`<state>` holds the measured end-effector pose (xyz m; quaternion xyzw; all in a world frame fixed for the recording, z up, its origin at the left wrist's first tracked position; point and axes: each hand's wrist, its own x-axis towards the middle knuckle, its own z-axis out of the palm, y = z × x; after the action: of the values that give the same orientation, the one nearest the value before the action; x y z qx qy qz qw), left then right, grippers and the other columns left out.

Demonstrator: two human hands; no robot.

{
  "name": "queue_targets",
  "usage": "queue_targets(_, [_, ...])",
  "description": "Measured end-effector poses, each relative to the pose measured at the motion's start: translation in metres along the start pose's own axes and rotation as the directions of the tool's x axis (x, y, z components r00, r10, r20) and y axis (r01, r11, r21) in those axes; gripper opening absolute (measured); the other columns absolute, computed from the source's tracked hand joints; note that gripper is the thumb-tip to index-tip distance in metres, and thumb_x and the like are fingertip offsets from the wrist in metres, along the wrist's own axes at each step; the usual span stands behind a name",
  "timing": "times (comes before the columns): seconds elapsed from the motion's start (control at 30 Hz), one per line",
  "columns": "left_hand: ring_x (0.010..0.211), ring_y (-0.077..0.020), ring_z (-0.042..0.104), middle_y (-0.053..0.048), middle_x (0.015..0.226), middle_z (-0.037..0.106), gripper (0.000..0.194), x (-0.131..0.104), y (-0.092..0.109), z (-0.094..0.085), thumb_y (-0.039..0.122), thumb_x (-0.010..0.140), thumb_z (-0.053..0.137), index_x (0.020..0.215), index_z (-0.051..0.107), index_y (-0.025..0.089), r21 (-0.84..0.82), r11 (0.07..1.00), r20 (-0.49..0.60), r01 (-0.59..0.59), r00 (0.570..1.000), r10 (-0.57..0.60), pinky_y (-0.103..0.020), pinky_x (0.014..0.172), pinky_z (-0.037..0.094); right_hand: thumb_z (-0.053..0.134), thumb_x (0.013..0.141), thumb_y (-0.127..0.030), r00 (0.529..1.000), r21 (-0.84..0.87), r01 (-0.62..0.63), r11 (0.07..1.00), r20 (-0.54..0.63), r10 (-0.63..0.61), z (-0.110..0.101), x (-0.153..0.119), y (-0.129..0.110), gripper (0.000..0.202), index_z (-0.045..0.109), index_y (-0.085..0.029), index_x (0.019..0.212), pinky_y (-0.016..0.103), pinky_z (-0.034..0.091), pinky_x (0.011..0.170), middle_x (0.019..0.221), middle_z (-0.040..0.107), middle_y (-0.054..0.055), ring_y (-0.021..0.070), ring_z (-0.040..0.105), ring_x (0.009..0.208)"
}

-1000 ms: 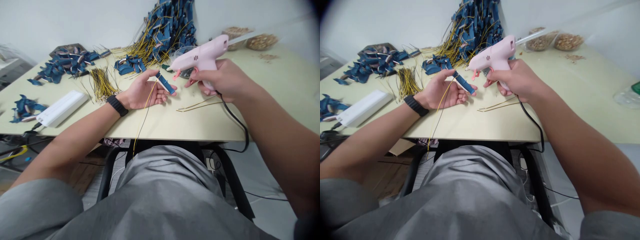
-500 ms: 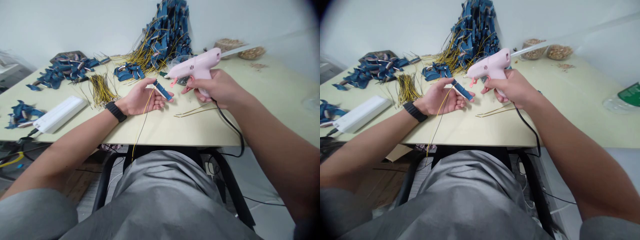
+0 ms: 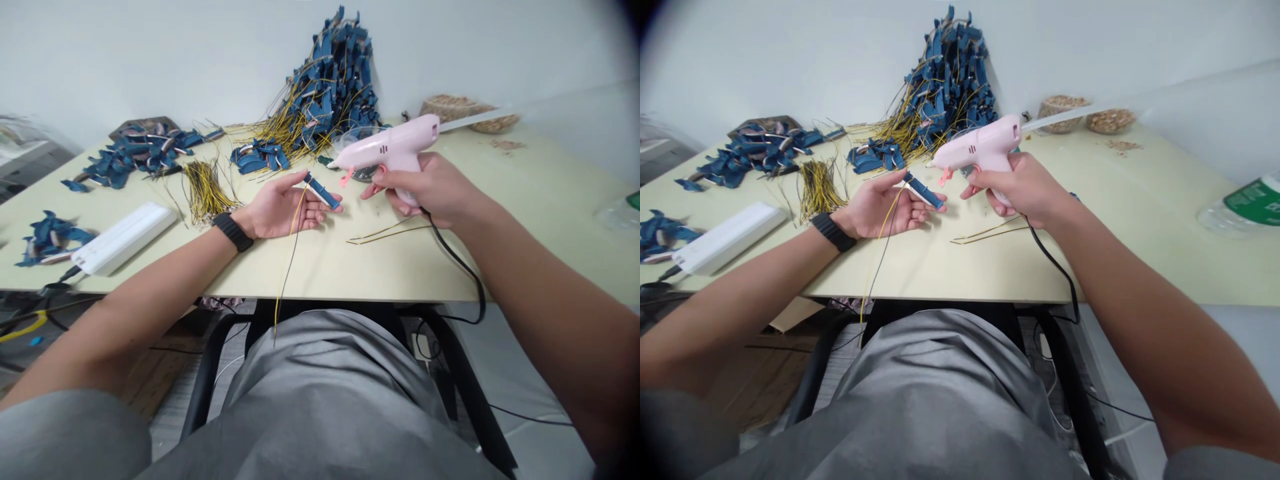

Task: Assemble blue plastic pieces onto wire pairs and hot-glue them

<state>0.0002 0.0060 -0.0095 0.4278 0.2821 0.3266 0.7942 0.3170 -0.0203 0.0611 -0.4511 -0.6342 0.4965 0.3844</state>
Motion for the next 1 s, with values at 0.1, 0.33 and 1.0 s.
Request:
queue_targets(0.1, [0.102, -0.0291, 0.094, -0.034, 0.141, 0.095, 0.089, 0.000, 0.000, 0.000, 0.075, 0.133, 0.047, 0.150, 0.091, -0.001, -0.022, 1.000, 0.005, 0.006, 1.000, -0.006, -0.034, 0.092, 0.076, 0.084, 0.109, -0.012, 1.000, 0.011, 0.019, 1.000, 0.020, -0.019, 0.000, -0.002, 0.000, 0.013, 0.085, -0.021, 0.099, 0.031, 0.027, 0.045, 0.099, 0.093, 0.009, 0.0087, 0.044, 0.049])
queue_targets(0.33, [0.100, -0.0276, 0.094, -0.032, 0.137, 0.096, 0.082, -0.002, 0.003, 0.003, 0.066, 0.136, 0.046, 0.151, 0.089, -0.002, -0.046, 0.998, 0.035, 0.035, 0.999, -0.034, -0.032, 0.090, 0.075, 0.090, 0.104, -0.017, 0.998, 0.019, 0.052, 0.998, 0.039, -0.053, -0.003, 0.004, 0.006, 0.001, 0.090, -0.018, 0.105, 0.031, 0.025, 0.042, 0.096, 0.092, 0.011, 0.0094, 0.044, 0.046])
queue_targets(1.0, [0.103, -0.0289, 0.094, -0.033, 0.139, 0.095, 0.082, 0.001, 0.002, -0.005, 0.069, 0.136, 0.046, 0.149, 0.089, 0.001, -0.011, 1.000, 0.039, 0.003, 0.999, -0.002, -0.034, 0.092, 0.075, 0.088, 0.104, -0.013, 0.998, 0.034, 0.040, 0.999, 0.045, -0.041, -0.004, 0.007, 0.009, 0.006, 0.090, -0.017, 0.101, 0.026, 0.023, 0.039, 0.096, 0.092, 0.012, 0.0074, 0.044, 0.043])
